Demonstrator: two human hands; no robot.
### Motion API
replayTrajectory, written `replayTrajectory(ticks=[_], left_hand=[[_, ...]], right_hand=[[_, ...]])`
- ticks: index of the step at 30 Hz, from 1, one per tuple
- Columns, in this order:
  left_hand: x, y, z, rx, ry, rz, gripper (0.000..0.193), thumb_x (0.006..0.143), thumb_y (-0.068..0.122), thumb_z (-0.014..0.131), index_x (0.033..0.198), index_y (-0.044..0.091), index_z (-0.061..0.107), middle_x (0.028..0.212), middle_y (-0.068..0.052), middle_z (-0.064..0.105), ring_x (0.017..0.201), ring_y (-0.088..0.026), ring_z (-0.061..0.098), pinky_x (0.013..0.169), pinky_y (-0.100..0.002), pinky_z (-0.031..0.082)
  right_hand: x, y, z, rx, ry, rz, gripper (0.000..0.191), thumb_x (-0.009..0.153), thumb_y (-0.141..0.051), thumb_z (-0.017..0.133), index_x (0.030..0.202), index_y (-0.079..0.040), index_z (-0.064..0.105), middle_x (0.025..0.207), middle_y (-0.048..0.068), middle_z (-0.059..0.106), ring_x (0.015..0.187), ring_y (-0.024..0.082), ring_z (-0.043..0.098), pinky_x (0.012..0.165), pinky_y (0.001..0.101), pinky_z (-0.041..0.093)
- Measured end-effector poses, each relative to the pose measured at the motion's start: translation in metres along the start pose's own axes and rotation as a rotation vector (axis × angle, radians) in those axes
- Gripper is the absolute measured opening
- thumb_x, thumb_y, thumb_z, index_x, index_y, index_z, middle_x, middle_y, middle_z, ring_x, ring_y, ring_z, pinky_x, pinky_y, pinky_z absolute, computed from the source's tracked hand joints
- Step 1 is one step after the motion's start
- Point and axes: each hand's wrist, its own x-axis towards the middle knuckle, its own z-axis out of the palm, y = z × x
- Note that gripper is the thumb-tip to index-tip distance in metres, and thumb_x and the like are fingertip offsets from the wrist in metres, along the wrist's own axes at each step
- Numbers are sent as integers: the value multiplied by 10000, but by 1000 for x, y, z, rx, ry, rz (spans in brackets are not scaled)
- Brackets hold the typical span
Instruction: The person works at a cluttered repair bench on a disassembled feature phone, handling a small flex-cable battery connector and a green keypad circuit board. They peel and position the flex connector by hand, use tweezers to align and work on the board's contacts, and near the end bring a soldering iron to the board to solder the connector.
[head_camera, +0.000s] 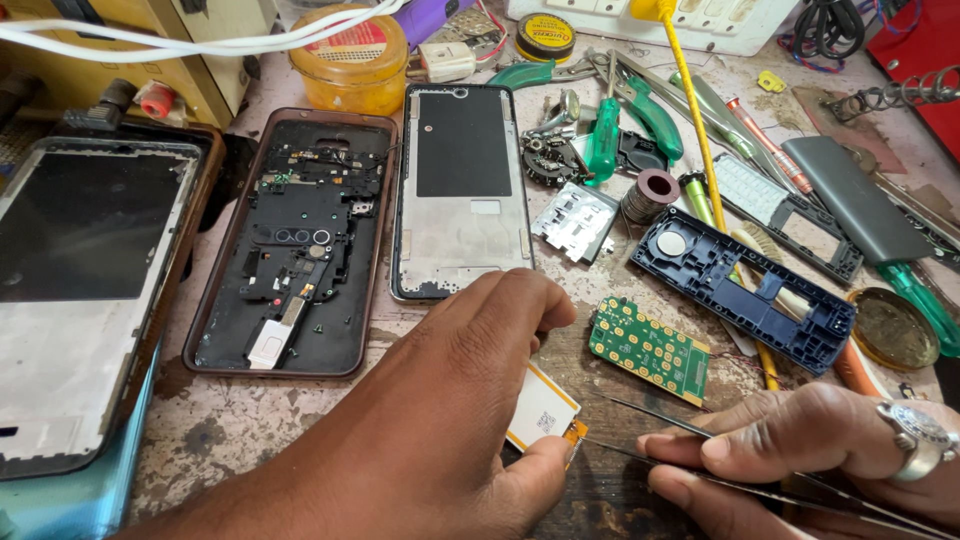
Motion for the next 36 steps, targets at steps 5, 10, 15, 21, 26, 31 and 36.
replayTrajectory(ticks=[5,10,15,21,26,31,36], left_hand=[[-1,0,-1,-10,3,24,611,812,211,762,1317,16,478,1271,-206,581,1242,-340,615,958,-415,501],[-1,0,-1,7,14,50,612,812,207,767,1314,9,478,1267,-210,583,1252,-347,608,980,-419,490],[0,0,0,-32,-22,-27,617,811,227,761,1324,31,479,1279,-188,580,1228,-314,629,934,-399,512],[0,0,1,35,40,84,623,806,208,784,1314,11,481,1264,-216,589,1253,-353,604,979,-424,484],[0,-1,0,-5,0,-1,625,808,228,776,1326,36,483,1275,-201,585,1240,-326,617,951,-406,505],[0,-1,1,7,17,28,626,809,218,780,1325,29,481,1274,-209,582,1255,-336,607,972,-412,494],[-1,-1,-1,-3,2,30,628,813,219,771,1333,31,475,1278,-201,578,1255,-324,611,967,-403,497]], right_hand=[[1,0,0,50,-4,45,271,794,96,794,986,-66,692,1039,155,777,971,206,799,873,306,625],[2,1,1,-77,34,-85,273,797,61,807,989,-87,681,1055,102,754,1008,160,773,945,281,602],[-1,12,-13,234,6,439,365,733,207,828,984,-4,668,1091,236,720,998,302,755,870,365,614],[0,-3,13,-55,155,74,279,733,86,841,916,-65,695,972,96,761,935,175,796,850,270,633],[19,-16,35,-22,317,-49,270,777,71,847,875,-87,651,872,71,761,889,145,852,772,270,656],[23,-21,33,-136,284,-60,259,752,37,846,886,-85,662,884,81,763,884,129,834,815,265,669],[20,-19,33,-126,278,-48,253,763,48,843,884,-84,664,899,82,761,911,139,838,817,277,641]])
